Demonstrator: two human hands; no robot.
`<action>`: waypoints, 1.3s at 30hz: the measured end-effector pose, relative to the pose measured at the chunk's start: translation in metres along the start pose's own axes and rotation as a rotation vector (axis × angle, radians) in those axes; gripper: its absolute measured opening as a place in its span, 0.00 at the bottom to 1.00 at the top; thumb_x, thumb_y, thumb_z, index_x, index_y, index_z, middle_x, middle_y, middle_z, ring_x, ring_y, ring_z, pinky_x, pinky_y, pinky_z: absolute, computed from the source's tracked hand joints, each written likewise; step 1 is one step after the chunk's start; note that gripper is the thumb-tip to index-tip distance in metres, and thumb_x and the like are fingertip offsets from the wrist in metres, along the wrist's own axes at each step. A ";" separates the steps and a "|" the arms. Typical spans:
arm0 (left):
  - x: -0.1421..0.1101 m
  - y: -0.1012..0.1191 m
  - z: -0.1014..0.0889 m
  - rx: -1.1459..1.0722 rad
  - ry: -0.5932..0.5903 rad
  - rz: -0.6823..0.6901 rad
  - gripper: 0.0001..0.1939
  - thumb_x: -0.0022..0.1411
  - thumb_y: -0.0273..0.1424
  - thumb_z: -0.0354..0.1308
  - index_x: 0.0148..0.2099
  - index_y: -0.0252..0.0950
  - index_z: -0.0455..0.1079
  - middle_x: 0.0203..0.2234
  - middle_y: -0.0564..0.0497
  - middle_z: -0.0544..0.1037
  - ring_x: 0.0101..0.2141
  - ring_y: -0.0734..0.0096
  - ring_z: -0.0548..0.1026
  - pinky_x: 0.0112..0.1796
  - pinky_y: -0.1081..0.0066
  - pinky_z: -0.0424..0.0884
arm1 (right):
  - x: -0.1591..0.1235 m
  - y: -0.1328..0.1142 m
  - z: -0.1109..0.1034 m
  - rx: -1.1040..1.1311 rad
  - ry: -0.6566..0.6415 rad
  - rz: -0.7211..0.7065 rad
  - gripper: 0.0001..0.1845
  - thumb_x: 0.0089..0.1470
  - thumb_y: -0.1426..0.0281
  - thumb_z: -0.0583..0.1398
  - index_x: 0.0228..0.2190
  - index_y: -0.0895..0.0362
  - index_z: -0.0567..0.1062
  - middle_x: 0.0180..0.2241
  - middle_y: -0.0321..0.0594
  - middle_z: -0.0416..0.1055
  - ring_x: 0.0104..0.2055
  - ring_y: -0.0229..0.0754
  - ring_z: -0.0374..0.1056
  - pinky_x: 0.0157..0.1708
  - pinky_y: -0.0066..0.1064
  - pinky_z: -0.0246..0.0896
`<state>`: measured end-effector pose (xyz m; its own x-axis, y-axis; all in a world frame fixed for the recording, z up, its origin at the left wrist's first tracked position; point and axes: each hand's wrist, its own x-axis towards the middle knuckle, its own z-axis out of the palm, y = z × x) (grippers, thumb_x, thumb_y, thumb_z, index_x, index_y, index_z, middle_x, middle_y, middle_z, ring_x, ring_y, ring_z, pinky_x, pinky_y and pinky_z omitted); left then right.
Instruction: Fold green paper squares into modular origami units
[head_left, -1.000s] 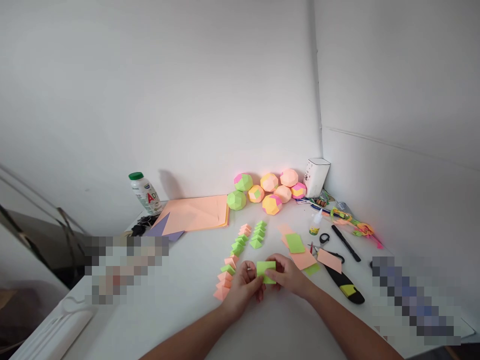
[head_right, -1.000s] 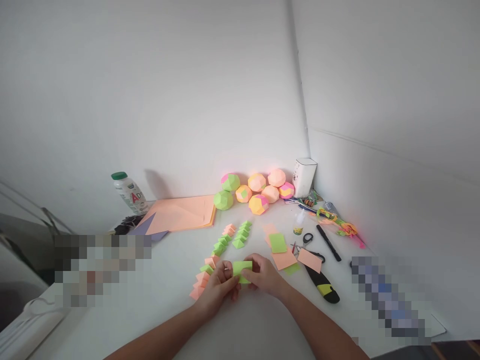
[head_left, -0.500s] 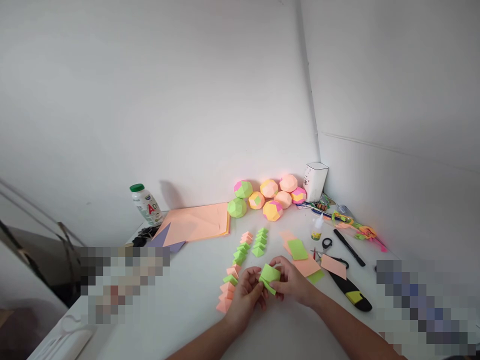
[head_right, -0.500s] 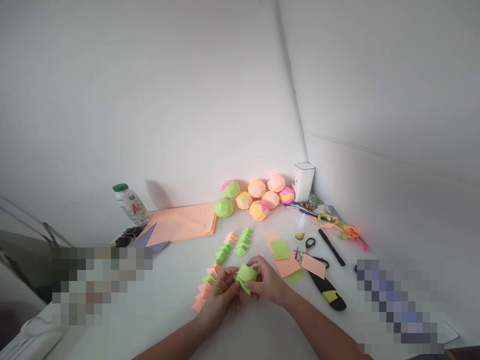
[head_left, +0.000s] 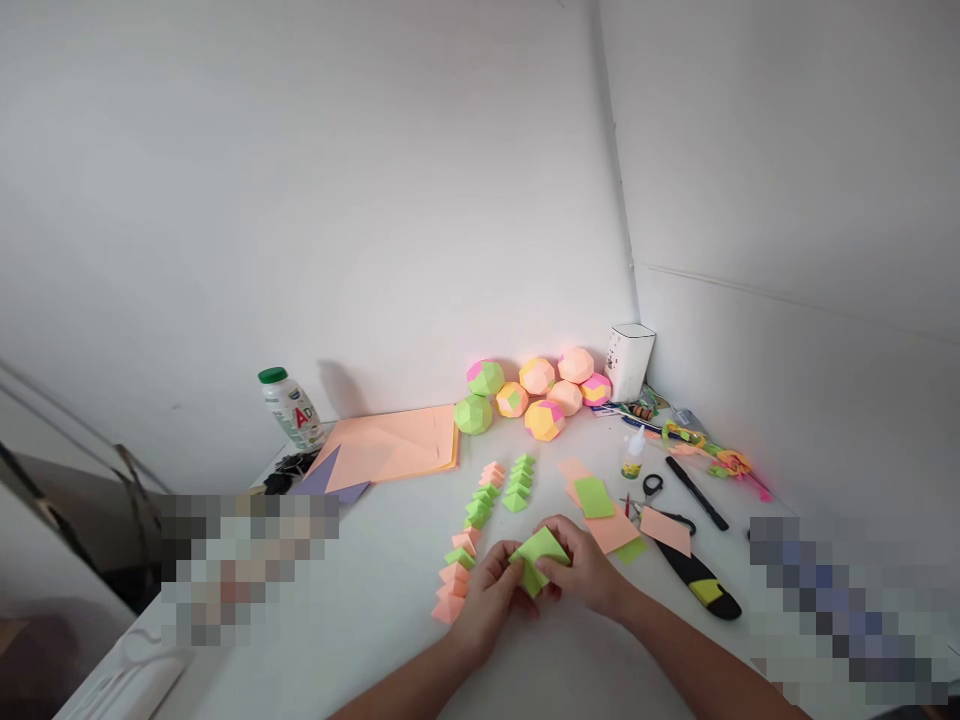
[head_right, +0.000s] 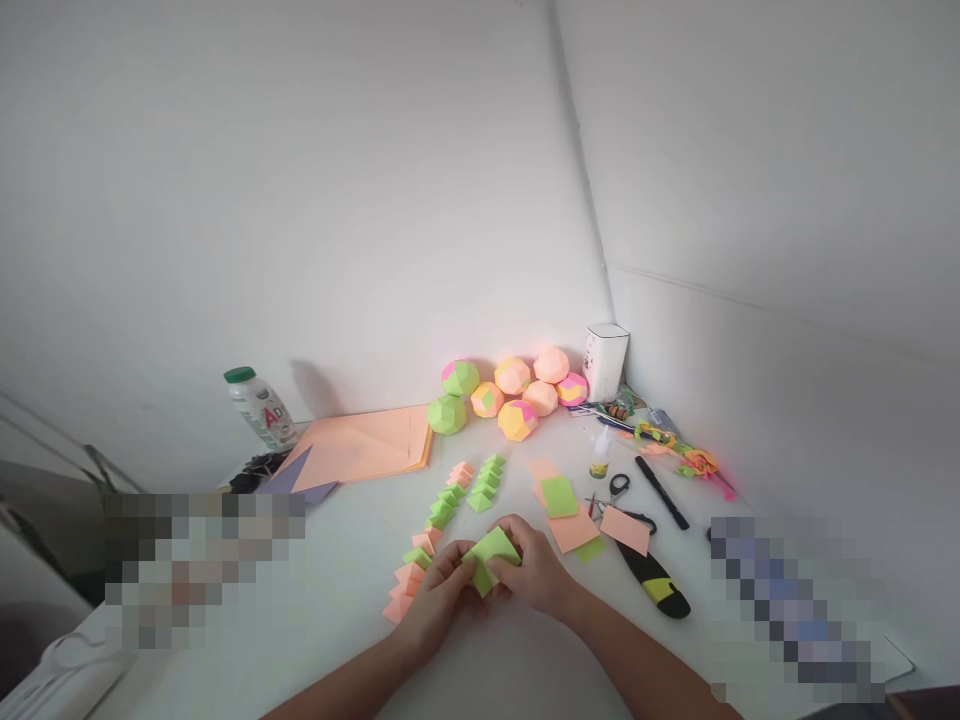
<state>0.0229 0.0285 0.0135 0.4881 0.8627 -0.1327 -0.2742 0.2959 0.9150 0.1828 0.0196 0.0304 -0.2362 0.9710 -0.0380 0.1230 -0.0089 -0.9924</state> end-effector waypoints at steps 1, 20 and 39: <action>0.000 0.001 0.000 0.015 0.005 -0.003 0.15 0.58 0.44 0.55 0.34 0.36 0.63 0.24 0.50 0.76 0.28 0.66 0.75 0.26 0.72 0.68 | 0.000 0.000 0.000 -0.003 0.006 0.004 0.10 0.49 0.68 0.58 0.36 0.55 0.64 0.25 0.30 0.65 0.22 0.35 0.65 0.21 0.27 0.64; 0.002 0.003 0.002 0.029 0.140 -0.005 0.20 0.55 0.51 0.54 0.31 0.38 0.59 0.14 0.57 0.71 0.12 0.76 0.66 0.17 0.76 0.61 | -0.001 0.004 -0.002 -0.091 -0.015 -0.090 0.10 0.53 0.64 0.56 0.36 0.55 0.63 0.19 0.29 0.65 0.23 0.38 0.69 0.24 0.27 0.62; 0.005 -0.003 -0.004 -0.001 0.127 -0.032 0.20 0.52 0.46 0.59 0.23 0.37 0.58 0.13 0.58 0.70 0.09 0.81 0.62 0.11 0.79 0.56 | 0.003 0.004 -0.010 -0.326 -0.047 -0.315 0.10 0.49 0.63 0.62 0.25 0.57 0.77 0.26 0.38 0.64 0.29 0.39 0.63 0.26 0.28 0.61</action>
<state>0.0227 0.0335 0.0089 0.3874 0.8978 -0.2096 -0.2612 0.3249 0.9090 0.1925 0.0249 0.0279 -0.3538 0.9020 0.2474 0.3331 0.3687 -0.8678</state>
